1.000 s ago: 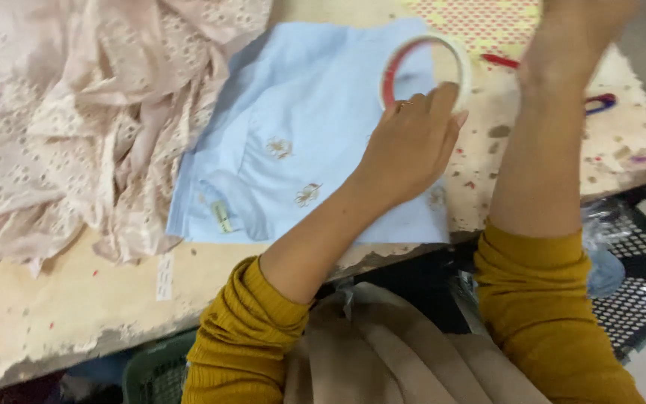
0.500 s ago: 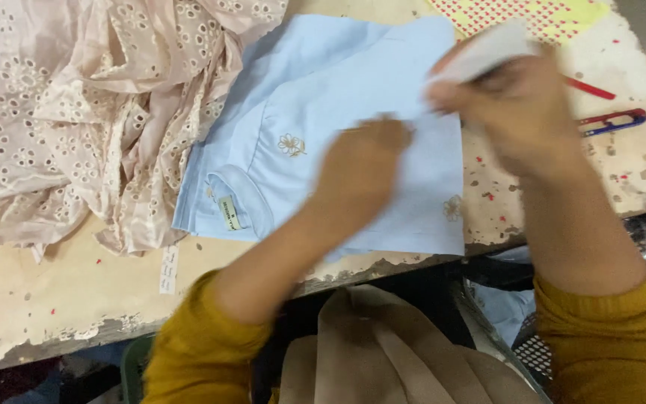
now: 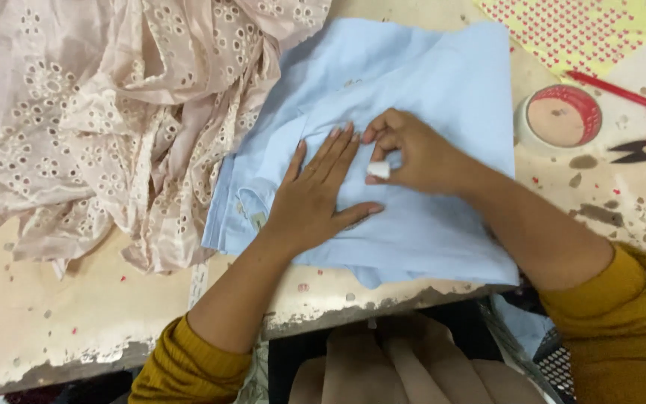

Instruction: Folding a light blue embroidered shirt and marking a label with a red pen at a factory workstation.

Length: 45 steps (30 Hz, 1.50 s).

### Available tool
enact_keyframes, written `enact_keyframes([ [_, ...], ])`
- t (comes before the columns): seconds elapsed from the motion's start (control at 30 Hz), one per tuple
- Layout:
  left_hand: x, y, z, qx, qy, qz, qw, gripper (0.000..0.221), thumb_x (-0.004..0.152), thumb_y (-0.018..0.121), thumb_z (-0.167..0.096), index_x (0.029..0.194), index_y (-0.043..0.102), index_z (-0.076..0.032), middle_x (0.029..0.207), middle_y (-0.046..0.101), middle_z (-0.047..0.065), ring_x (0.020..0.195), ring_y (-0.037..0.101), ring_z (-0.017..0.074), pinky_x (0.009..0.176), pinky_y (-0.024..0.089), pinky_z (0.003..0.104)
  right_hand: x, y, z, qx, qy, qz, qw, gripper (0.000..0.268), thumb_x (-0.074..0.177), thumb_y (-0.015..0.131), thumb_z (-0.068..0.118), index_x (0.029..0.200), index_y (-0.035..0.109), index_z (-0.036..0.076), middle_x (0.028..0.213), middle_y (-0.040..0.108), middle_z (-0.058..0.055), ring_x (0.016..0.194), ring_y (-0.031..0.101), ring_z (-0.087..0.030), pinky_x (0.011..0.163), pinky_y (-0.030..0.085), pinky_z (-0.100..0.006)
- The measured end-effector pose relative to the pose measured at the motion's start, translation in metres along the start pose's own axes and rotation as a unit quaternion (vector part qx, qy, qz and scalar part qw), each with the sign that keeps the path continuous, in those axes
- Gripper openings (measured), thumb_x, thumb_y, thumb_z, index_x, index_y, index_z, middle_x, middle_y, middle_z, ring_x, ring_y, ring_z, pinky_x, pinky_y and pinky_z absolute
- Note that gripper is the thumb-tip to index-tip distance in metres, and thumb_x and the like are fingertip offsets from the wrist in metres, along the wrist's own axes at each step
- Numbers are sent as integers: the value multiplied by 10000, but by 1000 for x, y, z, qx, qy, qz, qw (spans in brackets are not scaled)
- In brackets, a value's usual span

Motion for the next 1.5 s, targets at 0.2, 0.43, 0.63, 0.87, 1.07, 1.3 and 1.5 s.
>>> enact_keyframes([
  [0.2, -3, 13, 5, 51, 32, -67, 996, 1005, 978, 534, -712, 1667, 135, -99, 1740, 130, 102, 1603, 146, 229, 1290, 49, 560, -3, -12, 2, -131, 40, -104, 985, 435, 799, 894, 442, 996, 608, 181, 1197, 424, -8, 1231, 390, -307, 1035, 337, -401],
  [0.43, -9, 15, -10, 271, 211, -239, 908, 487, 1083, 580, -503, 1444, 610, -179, 1436, 602, -43, 1327, 580, 159, 1201, 394, 441, 12, -19, 1, -212, 138, -177, 951, 515, 776, 897, 591, 871, 557, 217, 1055, 420, 6, 1044, 402, -265, 938, 326, -466],
  [0.63, -12, 19, -15, 232, 198, -183, 935, 450, 1114, 521, -372, 1503, 559, -151, 1478, 610, -27, 1402, 519, 158, 1221, 299, 457, 23, -20, -10, -253, 212, -113, 937, 595, 829, 774, 728, 804, 469, 218, 1005, 454, -2, 1034, 439, -276, 884, 351, -437],
  [0.87, -13, 17, -15, 183, 212, -152, 948, 430, 1108, 475, -295, 1484, 554, -101, 1465, 615, 24, 1370, 557, 177, 1177, 331, 433, 32, -12, -10, -339, 206, -94, 913, 591, 926, 562, 804, 934, 604, 214, 992, 553, -50, 1027, 516, -303, 820, 375, -479],
  [1.07, -16, 20, -10, 157, 197, -149, 956, 462, 1123, 422, -315, 1543, 480, -132, 1538, 555, 22, 1419, 507, 186, 1218, 245, 500, 25, -30, -54, -156, 42, -242, 957, 259, 1037, 470, 293, 1025, 663, 120, 1048, 647, -54, 996, 599, -231, 862, 454, -402],
  [1.3, -16, 23, -5, 123, 200, -140, 962, 493, 1130, 411, -351, 1581, 395, -154, 1529, 491, 90, 1405, 499, 275, 1229, 258, 529, -154, -203, -122, -301, 332, -144, 882, 617, 924, 488, -6, 1541, 500, 19, 1596, 374, -314, 1459, 256, -521, 1172, 175, -578],
  [1.5, -7, -11, -3, 23, 153, -94, 983, 441, 1106, 356, -347, 1489, 466, -158, 1495, 499, 47, 1394, 454, 256, 1173, 243, 584, -227, -212, -214, -497, 162, -198, 829, 123, 1127, 759, 164, 1232, 804, 119, 1196, 686, -154, 1189, 605, -390, 1029, 433, -498],
])
Point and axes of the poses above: each hand's wrist, its own x-axis towards the middle knuckle, its own y-axis out of the palm, z = x × y, the point moved 2 cm from there along x, towards the middle knuckle
